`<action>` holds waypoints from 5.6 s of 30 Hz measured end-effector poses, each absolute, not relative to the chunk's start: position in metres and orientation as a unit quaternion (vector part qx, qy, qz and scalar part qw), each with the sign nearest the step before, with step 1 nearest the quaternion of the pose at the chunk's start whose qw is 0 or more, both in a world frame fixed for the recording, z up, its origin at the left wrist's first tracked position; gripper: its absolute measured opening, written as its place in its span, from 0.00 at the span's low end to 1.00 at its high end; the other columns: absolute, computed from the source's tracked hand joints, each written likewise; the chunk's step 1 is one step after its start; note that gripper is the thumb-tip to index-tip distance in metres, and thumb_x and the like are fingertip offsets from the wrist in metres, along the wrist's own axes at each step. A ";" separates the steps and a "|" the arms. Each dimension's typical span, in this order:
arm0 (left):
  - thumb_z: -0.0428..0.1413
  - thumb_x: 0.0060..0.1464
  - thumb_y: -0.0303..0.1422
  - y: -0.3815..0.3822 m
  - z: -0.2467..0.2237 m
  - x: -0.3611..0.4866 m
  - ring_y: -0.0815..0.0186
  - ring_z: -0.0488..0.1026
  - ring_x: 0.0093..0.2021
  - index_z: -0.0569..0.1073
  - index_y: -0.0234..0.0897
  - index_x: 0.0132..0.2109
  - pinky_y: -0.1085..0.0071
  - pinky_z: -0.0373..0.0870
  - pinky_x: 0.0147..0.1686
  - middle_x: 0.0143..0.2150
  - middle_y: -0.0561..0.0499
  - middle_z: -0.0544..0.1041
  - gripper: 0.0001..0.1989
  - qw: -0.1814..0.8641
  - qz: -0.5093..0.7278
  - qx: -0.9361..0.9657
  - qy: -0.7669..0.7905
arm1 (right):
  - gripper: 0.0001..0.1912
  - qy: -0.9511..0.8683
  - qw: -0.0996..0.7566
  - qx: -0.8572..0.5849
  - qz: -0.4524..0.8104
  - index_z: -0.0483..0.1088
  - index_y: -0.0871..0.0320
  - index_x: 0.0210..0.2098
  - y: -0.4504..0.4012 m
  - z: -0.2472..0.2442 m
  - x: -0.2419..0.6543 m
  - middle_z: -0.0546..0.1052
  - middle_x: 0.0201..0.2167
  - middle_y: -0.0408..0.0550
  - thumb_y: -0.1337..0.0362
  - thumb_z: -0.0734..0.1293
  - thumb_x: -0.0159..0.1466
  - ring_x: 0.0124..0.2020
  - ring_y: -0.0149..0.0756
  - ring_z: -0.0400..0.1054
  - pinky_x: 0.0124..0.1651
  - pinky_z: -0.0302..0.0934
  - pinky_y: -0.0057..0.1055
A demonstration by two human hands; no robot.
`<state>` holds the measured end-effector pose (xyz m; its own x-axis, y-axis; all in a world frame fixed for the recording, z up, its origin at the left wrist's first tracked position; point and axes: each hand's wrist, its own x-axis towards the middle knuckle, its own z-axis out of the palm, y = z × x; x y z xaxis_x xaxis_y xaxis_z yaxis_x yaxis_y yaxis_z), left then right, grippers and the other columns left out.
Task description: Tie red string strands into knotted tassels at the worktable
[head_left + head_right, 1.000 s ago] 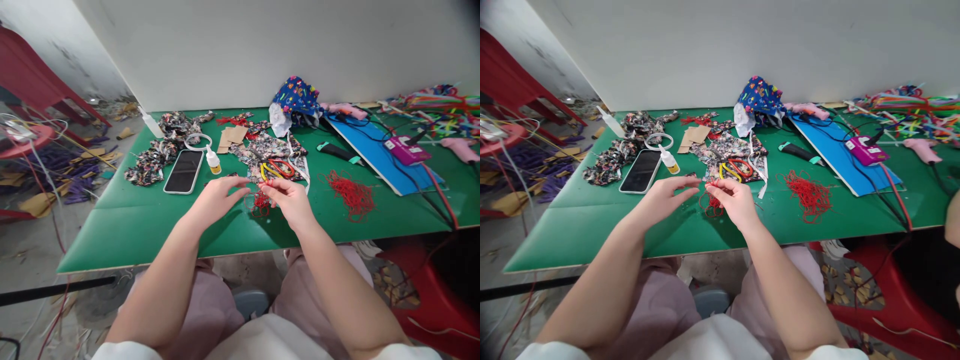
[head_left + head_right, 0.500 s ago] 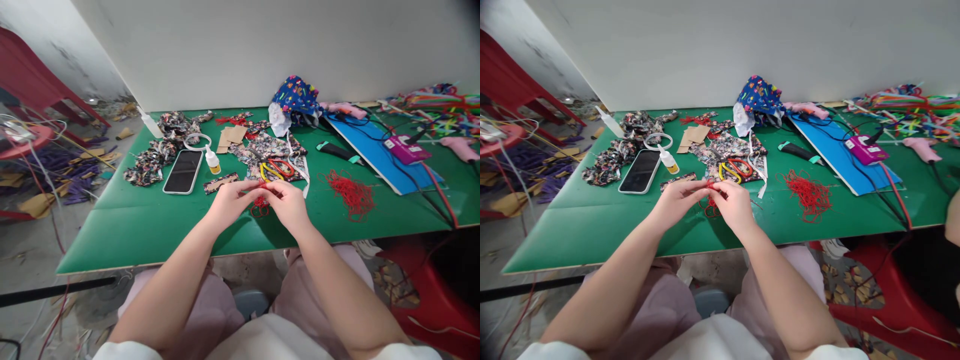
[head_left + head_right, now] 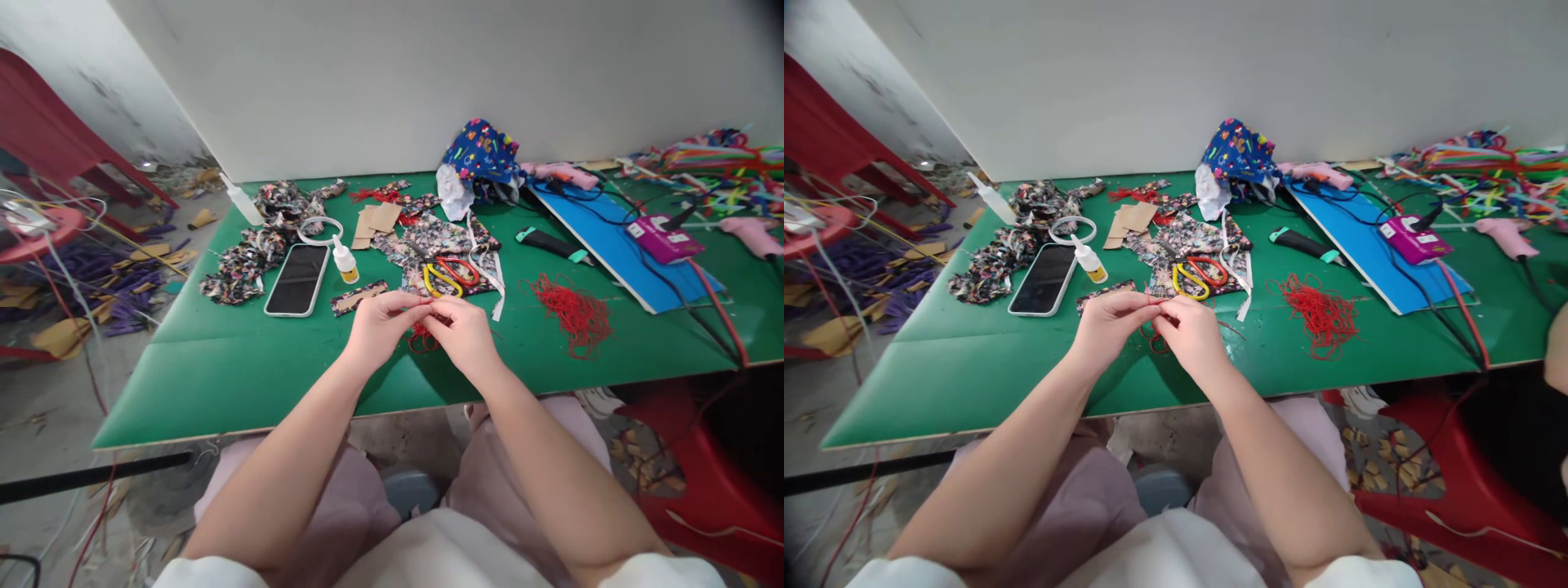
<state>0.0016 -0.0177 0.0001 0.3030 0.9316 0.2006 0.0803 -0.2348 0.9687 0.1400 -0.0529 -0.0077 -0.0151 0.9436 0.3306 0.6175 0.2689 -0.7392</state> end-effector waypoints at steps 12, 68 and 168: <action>0.63 0.44 0.35 -0.016 0.002 0.000 0.67 0.75 0.34 0.78 0.35 0.32 0.70 0.71 0.39 0.32 0.51 0.80 0.09 0.542 0.504 0.535 0.408 | 0.15 -0.556 0.462 -0.561 0.403 0.77 0.55 0.38 -0.050 -0.007 0.144 0.76 0.29 0.45 0.54 0.67 0.55 0.24 0.29 0.65 0.29 0.61 0.29; 0.64 0.41 0.40 -0.016 0.001 -0.001 0.66 0.74 0.34 0.78 0.36 0.32 0.70 0.68 0.38 0.31 0.50 0.79 0.13 0.555 0.423 0.568 0.436 | 0.07 -0.250 0.719 -0.443 0.474 0.73 0.53 0.28 -0.039 0.004 0.169 0.76 0.33 0.40 0.58 0.70 0.52 0.18 0.19 0.54 0.18 0.51 0.23; 0.61 0.46 0.30 -0.024 0.009 -0.001 0.71 0.70 0.28 0.67 0.39 0.56 0.73 0.70 0.35 0.26 0.56 0.74 0.28 0.505 0.368 0.678 0.388 | 0.10 -0.422 0.513 -0.487 0.568 0.71 0.59 0.25 -0.048 -0.002 0.154 0.69 0.18 0.37 0.58 0.70 0.52 0.17 0.21 0.59 0.20 0.55 0.21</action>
<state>-0.0010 -0.0239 0.0088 0.4286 0.8973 0.1061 0.1549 -0.1887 0.9697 0.1536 -0.0483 -0.0021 -0.0004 0.9928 -0.1197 -0.1718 -0.1180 -0.9780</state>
